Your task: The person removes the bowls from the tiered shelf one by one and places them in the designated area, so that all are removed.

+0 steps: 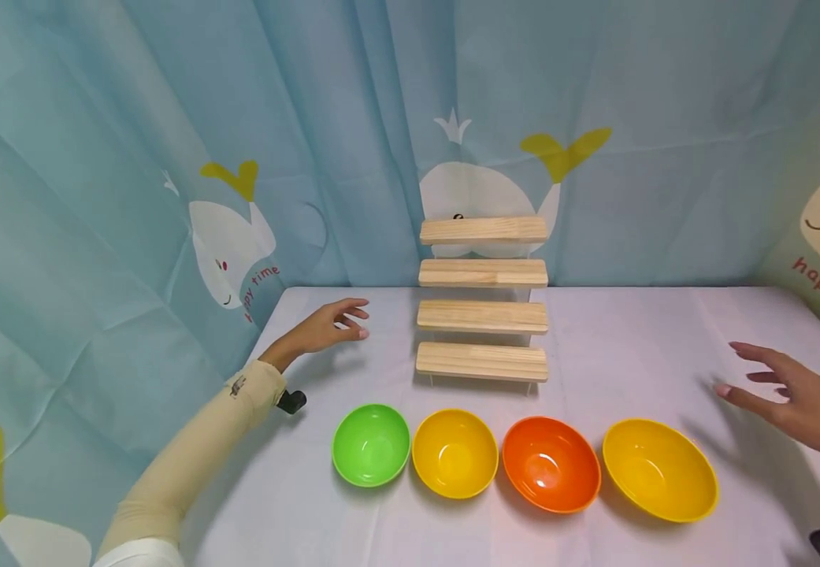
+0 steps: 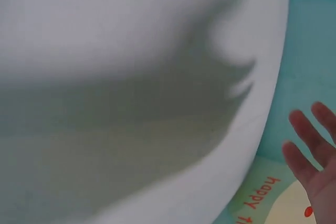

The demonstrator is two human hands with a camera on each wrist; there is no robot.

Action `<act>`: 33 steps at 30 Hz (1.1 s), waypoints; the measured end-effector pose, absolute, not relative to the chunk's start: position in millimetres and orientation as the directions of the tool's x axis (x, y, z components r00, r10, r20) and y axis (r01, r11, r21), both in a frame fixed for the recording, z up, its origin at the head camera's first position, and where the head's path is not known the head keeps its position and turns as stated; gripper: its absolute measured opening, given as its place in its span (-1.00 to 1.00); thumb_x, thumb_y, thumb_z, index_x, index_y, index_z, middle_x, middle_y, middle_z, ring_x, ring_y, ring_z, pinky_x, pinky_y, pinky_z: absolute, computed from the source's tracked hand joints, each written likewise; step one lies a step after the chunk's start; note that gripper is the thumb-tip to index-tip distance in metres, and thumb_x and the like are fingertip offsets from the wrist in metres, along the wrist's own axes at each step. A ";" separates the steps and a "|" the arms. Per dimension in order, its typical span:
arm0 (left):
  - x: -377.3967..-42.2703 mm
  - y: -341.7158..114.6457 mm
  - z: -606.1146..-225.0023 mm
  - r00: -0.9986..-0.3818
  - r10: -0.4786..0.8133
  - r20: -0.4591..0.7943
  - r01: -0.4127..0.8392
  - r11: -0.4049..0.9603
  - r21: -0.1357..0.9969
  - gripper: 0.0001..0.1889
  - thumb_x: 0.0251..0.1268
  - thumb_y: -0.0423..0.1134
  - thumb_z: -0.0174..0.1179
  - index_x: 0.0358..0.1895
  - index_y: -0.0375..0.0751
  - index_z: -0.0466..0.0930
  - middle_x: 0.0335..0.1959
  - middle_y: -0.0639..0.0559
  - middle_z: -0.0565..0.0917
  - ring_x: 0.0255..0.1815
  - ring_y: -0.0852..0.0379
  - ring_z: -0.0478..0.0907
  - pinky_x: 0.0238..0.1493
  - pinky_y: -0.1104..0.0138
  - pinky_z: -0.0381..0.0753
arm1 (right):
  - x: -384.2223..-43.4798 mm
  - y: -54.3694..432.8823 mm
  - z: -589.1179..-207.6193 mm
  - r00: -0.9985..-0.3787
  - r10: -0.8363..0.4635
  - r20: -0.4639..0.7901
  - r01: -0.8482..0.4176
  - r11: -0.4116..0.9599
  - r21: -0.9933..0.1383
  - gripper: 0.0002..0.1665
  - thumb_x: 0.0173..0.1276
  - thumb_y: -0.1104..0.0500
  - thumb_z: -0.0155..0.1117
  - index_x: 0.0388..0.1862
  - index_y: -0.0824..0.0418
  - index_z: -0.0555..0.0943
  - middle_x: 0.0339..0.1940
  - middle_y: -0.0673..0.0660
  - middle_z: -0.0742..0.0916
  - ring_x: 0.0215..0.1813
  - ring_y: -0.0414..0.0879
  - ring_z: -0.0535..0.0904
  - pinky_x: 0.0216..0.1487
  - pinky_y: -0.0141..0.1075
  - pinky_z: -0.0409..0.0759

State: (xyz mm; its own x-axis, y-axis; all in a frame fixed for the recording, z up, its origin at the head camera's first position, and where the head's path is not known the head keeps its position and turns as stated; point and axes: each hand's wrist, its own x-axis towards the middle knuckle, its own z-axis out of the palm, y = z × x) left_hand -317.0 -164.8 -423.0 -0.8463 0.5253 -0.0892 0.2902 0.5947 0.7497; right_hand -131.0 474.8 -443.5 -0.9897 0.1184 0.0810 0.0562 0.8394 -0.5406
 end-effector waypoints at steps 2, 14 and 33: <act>-315.4 -173.6 -422.1 -0.863 0.497 -0.088 0.295 0.639 0.710 -0.21 0.31 0.02 0.36 0.53 -0.08 0.25 0.34 -0.14 0.52 0.27 -0.08 0.53 0.24 0.06 0.57 | -136.7 476.0 -441.7 -0.988 0.133 0.082 0.077 0.872 -0.484 0.05 0.44 -0.04 0.30 0.57 0.48 -0.04 0.44 0.71 0.09 0.11 0.63 0.20 0.15 0.56 0.17; -313.3 -214.7 -425.1 -0.913 0.407 0.031 0.398 0.872 0.286 -0.11 0.21 0.21 0.37 0.52 -0.15 0.27 0.44 -0.20 0.40 0.41 -0.20 0.38 0.35 -0.14 0.44 | -157.0 490.1 -447.2 -0.943 0.059 0.326 -0.059 0.939 -0.339 0.01 0.39 -0.10 0.30 0.52 0.47 0.10 0.52 0.61 0.10 0.55 0.50 -0.06 0.55 0.36 -0.22; -316.0 -223.5 -444.3 -0.887 0.461 0.038 0.462 0.884 0.068 -0.05 0.28 0.46 0.06 0.64 0.20 -0.06 0.68 -0.08 -0.17 0.62 -0.47 -0.30 0.38 -0.54 -0.17 | -168.0 496.5 -443.1 -0.966 0.061 0.250 0.028 0.991 -0.133 0.26 0.33 -0.52 0.09 0.64 0.24 -0.12 0.56 0.59 -0.06 0.46 0.65 -0.11 0.51 0.43 -0.29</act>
State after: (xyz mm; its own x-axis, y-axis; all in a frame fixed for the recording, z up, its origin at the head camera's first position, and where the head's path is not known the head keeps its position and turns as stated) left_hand -316.0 -223.5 -444.3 -0.8868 0.4605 0.0384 0.4621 0.8842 0.0683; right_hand -168.0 496.5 -443.1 -0.9664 0.0607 0.2496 0.0279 0.9907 -0.1331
